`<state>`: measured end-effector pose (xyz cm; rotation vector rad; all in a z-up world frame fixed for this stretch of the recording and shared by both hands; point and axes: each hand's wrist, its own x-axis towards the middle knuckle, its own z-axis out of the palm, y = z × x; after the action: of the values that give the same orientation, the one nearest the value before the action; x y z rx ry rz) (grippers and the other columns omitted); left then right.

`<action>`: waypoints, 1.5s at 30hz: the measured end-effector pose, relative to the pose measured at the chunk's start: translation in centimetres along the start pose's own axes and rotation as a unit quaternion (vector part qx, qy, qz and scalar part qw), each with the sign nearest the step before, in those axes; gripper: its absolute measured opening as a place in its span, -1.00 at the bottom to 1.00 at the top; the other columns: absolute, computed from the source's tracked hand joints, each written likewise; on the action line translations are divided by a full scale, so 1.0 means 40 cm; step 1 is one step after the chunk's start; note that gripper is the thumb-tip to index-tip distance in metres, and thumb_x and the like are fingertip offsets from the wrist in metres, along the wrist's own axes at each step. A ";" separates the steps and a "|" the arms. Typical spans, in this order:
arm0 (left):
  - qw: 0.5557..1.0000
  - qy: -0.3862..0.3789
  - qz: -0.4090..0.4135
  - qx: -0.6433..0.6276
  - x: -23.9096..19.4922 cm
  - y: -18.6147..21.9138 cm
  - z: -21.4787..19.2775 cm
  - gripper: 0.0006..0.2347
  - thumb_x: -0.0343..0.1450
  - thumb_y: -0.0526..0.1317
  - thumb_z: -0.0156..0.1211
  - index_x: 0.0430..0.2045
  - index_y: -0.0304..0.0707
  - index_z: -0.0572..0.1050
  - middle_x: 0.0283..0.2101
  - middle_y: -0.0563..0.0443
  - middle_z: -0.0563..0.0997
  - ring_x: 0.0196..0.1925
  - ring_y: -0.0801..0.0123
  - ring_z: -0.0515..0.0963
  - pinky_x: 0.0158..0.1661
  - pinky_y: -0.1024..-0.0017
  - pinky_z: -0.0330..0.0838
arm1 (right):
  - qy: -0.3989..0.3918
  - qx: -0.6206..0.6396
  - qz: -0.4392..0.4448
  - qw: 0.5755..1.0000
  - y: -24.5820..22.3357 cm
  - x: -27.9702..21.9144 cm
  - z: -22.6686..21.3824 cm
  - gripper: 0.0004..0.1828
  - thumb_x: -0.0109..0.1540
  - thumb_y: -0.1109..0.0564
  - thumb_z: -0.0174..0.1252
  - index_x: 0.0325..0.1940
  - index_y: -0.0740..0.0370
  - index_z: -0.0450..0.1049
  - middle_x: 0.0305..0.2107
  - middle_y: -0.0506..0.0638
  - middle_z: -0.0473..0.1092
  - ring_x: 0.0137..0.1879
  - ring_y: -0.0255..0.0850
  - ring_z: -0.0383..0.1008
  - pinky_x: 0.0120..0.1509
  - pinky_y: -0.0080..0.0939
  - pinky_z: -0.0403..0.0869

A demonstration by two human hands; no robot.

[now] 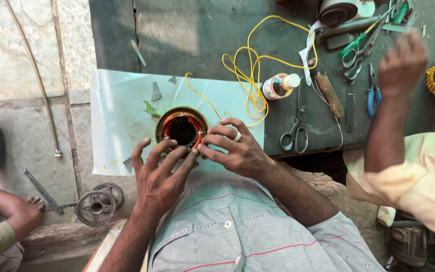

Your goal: The person holds a green motor stator and uses shears to press and adjust the copper windings inside the slots. They repeatedly rotate the stator and use the shears to compact the coils, ensuring they fit tightly within the housing.

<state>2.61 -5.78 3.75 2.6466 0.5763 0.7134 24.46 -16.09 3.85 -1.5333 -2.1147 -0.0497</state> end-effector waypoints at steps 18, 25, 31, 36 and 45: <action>0.999 0.031 0.022 0.007 -0.005 -0.005 0.008 -0.75 0.36 -0.11 0.43 -0.08 0.06 0.68 -0.19 0.29 0.61 0.08 0.43 0.53 0.31 -0.01 0.09 | 0.008 0.043 0.033 0.999 -0.012 0.000 0.008 -0.77 0.19 0.17 0.39 -0.07 0.04 0.64 -0.12 -0.20 0.47 0.18 -0.26 0.43 0.48 0.12 0.27; 0.999 0.040 0.011 0.012 -0.012 -0.003 0.010 -0.67 0.35 -0.06 0.45 -0.02 0.04 0.60 -0.11 0.23 0.58 0.12 0.41 0.52 0.31 0.02 0.10 | 0.041 0.097 0.077 0.991 -0.039 -0.007 0.017 -0.64 0.12 0.18 0.44 0.00 0.13 0.62 -0.06 -0.09 0.48 0.24 -0.10 0.42 0.29 -0.07 0.46; 0.999 0.044 0.010 0.012 -0.005 0.013 -0.008 -0.62 0.29 -0.06 0.46 -0.03 -0.01 0.57 -0.06 0.18 0.58 0.16 0.34 0.50 0.30 0.01 0.10 | 0.021 0.110 0.101 0.989 -0.068 0.002 -0.014 -0.61 0.12 0.21 0.44 0.03 0.18 0.58 -0.02 -0.04 0.45 0.25 -0.03 0.43 0.18 -0.07 0.52; 0.998 0.052 -0.009 0.017 -0.004 0.025 -0.005 -0.64 0.27 -0.08 0.48 -0.07 0.01 0.60 -0.12 0.22 0.59 0.15 0.37 0.50 0.30 0.03 0.11 | 0.005 0.119 0.101 0.988 -0.079 0.013 -0.041 -0.57 0.12 0.17 0.44 0.07 0.19 0.56 0.01 -0.01 0.44 0.26 0.00 0.43 0.12 -0.06 0.54; 0.998 0.065 -0.009 0.017 -0.036 0.008 0.027 -0.53 0.26 -0.08 0.55 0.04 -0.13 0.58 0.07 -0.01 0.57 0.21 0.17 0.50 0.35 0.01 0.13 | -0.005 0.146 0.123 0.982 -0.048 -0.038 -0.056 -0.50 0.16 0.15 0.45 0.17 0.23 0.52 0.12 0.10 0.41 0.24 0.03 0.45 0.29 0.00 0.49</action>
<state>2.16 -6.93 2.42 2.6355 0.6529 0.8830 23.95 -18.86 5.64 -1.6005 -1.8260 0.3420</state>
